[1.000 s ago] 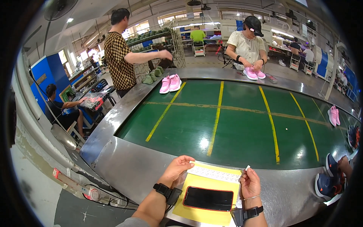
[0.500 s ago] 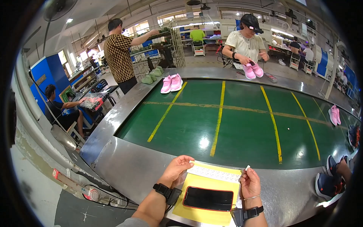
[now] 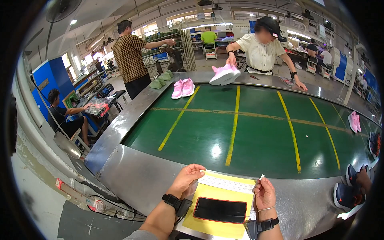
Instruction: Inspecting shoes for quality control on a factory conveyor belt.
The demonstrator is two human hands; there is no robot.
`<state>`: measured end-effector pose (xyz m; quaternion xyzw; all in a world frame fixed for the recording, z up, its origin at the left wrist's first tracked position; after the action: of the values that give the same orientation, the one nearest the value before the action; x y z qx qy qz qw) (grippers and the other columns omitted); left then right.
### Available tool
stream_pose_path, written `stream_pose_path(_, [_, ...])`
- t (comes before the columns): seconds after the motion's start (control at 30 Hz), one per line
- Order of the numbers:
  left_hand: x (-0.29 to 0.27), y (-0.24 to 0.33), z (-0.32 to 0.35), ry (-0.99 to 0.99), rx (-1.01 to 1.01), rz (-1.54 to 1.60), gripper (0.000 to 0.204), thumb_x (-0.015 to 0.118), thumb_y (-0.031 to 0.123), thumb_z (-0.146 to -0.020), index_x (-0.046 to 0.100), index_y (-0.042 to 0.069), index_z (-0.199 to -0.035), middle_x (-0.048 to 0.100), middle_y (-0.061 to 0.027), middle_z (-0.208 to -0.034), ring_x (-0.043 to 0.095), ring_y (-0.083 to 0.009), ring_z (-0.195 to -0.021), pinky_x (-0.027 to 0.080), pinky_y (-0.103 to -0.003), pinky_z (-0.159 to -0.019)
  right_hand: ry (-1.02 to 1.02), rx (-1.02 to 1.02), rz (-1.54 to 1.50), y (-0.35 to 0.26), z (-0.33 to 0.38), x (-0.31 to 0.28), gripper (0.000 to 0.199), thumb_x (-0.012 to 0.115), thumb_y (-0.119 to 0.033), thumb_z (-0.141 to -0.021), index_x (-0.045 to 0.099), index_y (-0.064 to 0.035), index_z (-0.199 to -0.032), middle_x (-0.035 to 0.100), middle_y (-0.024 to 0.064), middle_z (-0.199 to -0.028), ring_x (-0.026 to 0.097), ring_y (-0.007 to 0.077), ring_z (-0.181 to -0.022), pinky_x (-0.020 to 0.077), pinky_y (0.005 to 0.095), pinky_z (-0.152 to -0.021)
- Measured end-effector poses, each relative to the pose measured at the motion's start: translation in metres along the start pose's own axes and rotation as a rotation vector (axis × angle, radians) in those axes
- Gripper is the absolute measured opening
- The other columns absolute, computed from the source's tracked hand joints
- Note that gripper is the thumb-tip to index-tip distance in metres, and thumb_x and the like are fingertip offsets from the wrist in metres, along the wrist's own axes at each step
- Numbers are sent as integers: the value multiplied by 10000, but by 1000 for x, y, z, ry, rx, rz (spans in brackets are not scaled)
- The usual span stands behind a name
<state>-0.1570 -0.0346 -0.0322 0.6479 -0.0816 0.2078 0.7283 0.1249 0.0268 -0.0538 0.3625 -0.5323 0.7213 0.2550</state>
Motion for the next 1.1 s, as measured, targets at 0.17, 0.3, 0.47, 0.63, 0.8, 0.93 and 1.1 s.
stream_pose_path(0.17, [-3,-3,-2,-16,2,1,191,622,36,-788,541,3,-958,597,-49,-857,561,-95,-806,441,-213,-755,10,2,8,0,-1,-2,55,563,-105,-837,564,-60,-868,552,26,-751,487,95,-634,403,202,-517])
stream_pose_path(0.3, [-2,-1,-1,-17,6,-6,187,618,35,-792,540,4,-960,596,-47,-856,561,-95,-807,442,-214,-756,-8,-1,11,0,0,0,54,557,-105,-840,564,-59,-868,553,25,-751,488,94,-634,403,201,-516])
stream_pose_path(0.47, [0,-1,-1,2,-9,-10,160,597,-5,-790,543,13,-940,610,-60,-849,576,-101,-792,462,-223,-738,-4,0,13,-1,0,1,54,551,-105,-843,562,-59,-870,553,25,-752,489,93,-636,405,201,-518])
stream_pose_path(0.63, [-3,-5,-3,5,5,-22,156,594,-4,-794,545,15,-940,612,-59,-849,576,-104,-786,461,-229,-734,-18,4,8,-2,2,3,54,579,-110,-829,564,-59,-836,555,19,-739,481,83,-630,390,200,-520])
stream_pose_path(0.8, [-3,-6,-4,-2,6,-41,150,592,-8,-793,547,10,-935,611,-59,-849,577,-106,-783,464,-229,-725,-2,18,22,-3,2,1,61,576,-116,-834,562,-59,-847,559,19,-755,485,84,-633,395,196,-533])
stream_pose_path(0.93, [-3,-3,-3,-2,3,-7,144,590,-8,-795,547,3,-932,609,-60,-846,578,-108,-784,464,-228,-730,7,-39,86,-7,7,10,68,581,-119,-833,561,-61,-861,569,16,-764,493,77,-650,400,190,-541])
stream_pose_path(1.1, [-15,-11,-14,-32,50,0,207,624,49,-792,539,-19,-968,602,-74,-874,576,-114,-803,452,-230,-747,-12,-225,479,-23,14,33,73,602,-118,-815,574,-62,-853,560,-5,-761,485,61,-677,399,198,-564])
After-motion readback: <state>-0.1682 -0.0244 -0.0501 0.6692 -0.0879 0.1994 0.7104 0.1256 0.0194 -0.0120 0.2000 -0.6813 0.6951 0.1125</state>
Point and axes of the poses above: each hand's wrist, its own z-axis away from the middle knuckle, its own x-axis out of the palm, y = z × x, the point moved 1 cm from there along -z, towards the middle knuckle
